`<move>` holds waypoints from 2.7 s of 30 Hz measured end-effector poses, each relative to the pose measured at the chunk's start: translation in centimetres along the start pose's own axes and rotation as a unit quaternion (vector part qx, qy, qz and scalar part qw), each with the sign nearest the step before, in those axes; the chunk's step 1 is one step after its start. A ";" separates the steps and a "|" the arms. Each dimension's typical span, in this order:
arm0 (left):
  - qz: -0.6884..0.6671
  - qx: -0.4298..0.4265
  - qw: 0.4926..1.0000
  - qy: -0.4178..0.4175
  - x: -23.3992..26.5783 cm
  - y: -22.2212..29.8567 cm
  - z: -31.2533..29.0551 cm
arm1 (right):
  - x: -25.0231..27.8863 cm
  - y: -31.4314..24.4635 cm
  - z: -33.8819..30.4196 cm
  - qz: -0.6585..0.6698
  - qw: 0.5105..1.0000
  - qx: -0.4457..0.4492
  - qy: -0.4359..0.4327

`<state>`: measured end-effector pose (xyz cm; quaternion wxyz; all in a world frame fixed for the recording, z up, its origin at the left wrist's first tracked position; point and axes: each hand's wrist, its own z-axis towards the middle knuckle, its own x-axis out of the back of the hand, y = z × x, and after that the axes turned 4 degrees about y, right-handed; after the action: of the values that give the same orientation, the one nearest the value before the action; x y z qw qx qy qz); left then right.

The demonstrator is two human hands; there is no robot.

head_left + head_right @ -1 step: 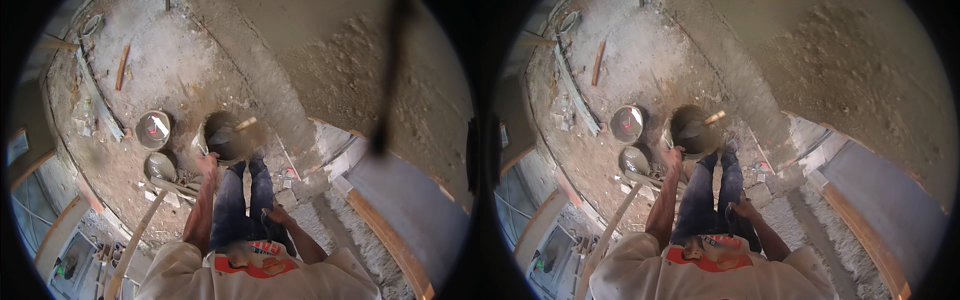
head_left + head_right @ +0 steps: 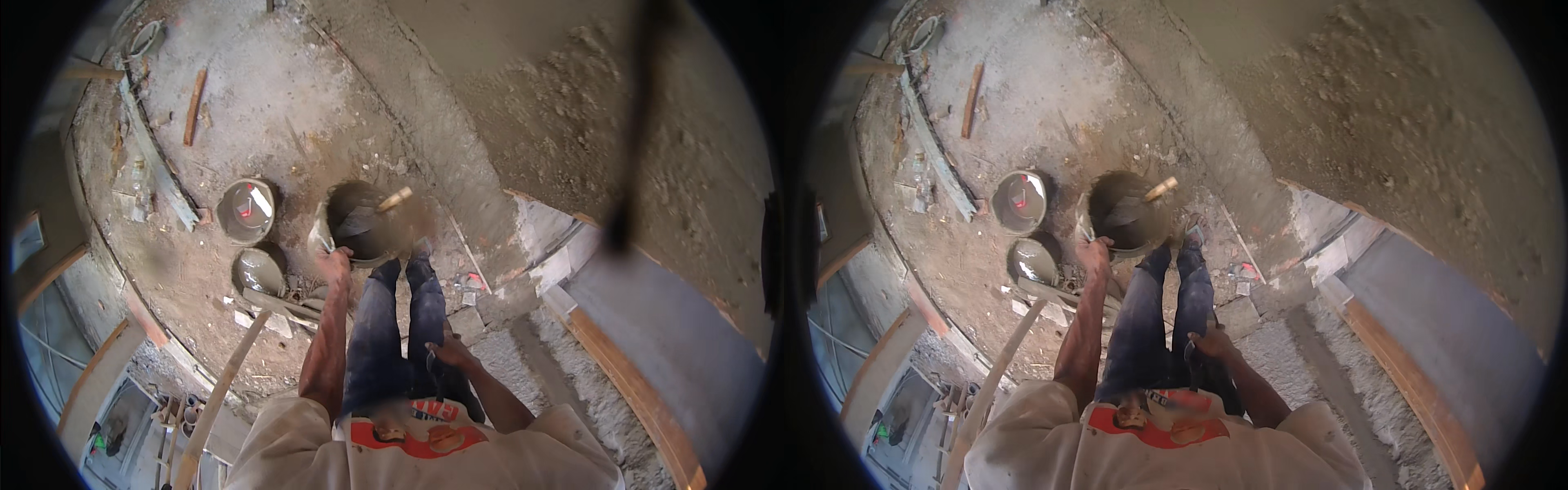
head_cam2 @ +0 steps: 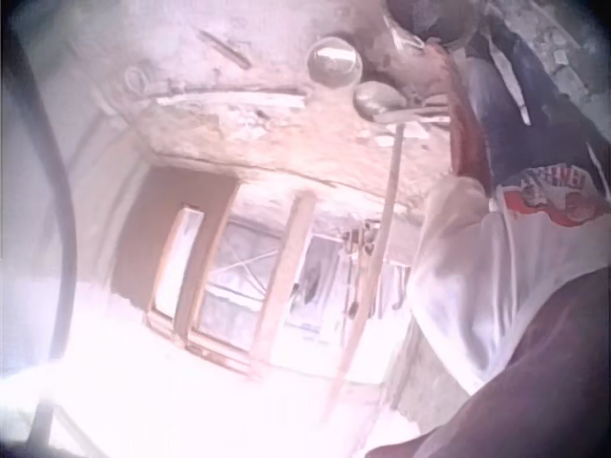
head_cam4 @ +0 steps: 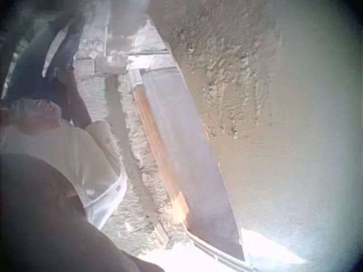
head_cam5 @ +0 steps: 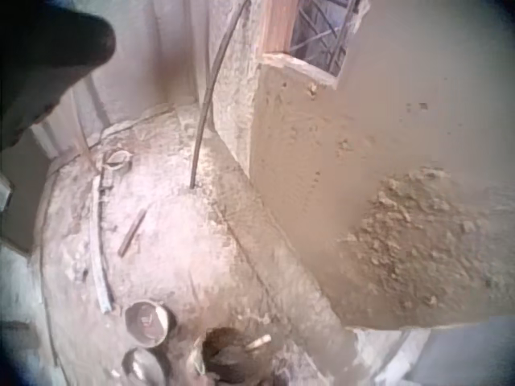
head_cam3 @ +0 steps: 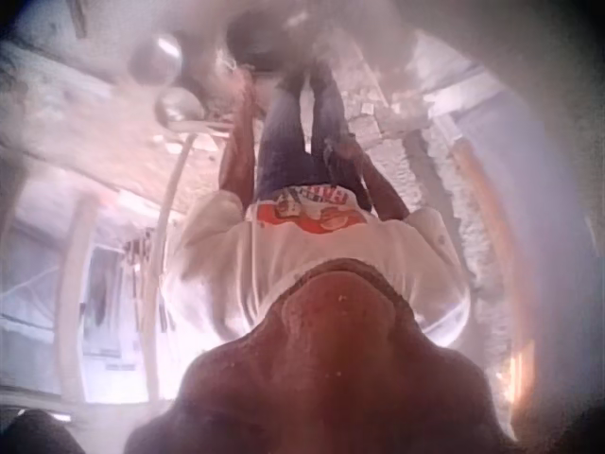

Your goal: The person mixes wet plaster in a bucket and applies it to a wall using a trowel.

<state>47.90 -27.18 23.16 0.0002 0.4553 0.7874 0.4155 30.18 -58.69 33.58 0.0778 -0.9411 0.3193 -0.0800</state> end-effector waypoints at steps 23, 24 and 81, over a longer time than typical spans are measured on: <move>0.005 -0.240 0.966 -0.094 -17.3 -12.8 23.1 | 19.9 -14.6 53.7 -0.279 0.905 0.193 0.258; 0.053 -0.274 0.958 -0.058 -18.2 -12.2 22.6 | 19.4 -14.4 54.6 -0.324 0.904 0.175 0.216; 0.449 -0.440 0.770 0.109 -17.3 -9.3 32.0 | 5.7 47.7 55.8 0.262 0.741 -0.168 0.595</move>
<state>63.46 -20.89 -10.44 -0.0718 0.6587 0.2189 0.7162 17.73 -94.23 -29.64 -0.2693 -0.5792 0.5424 -0.5457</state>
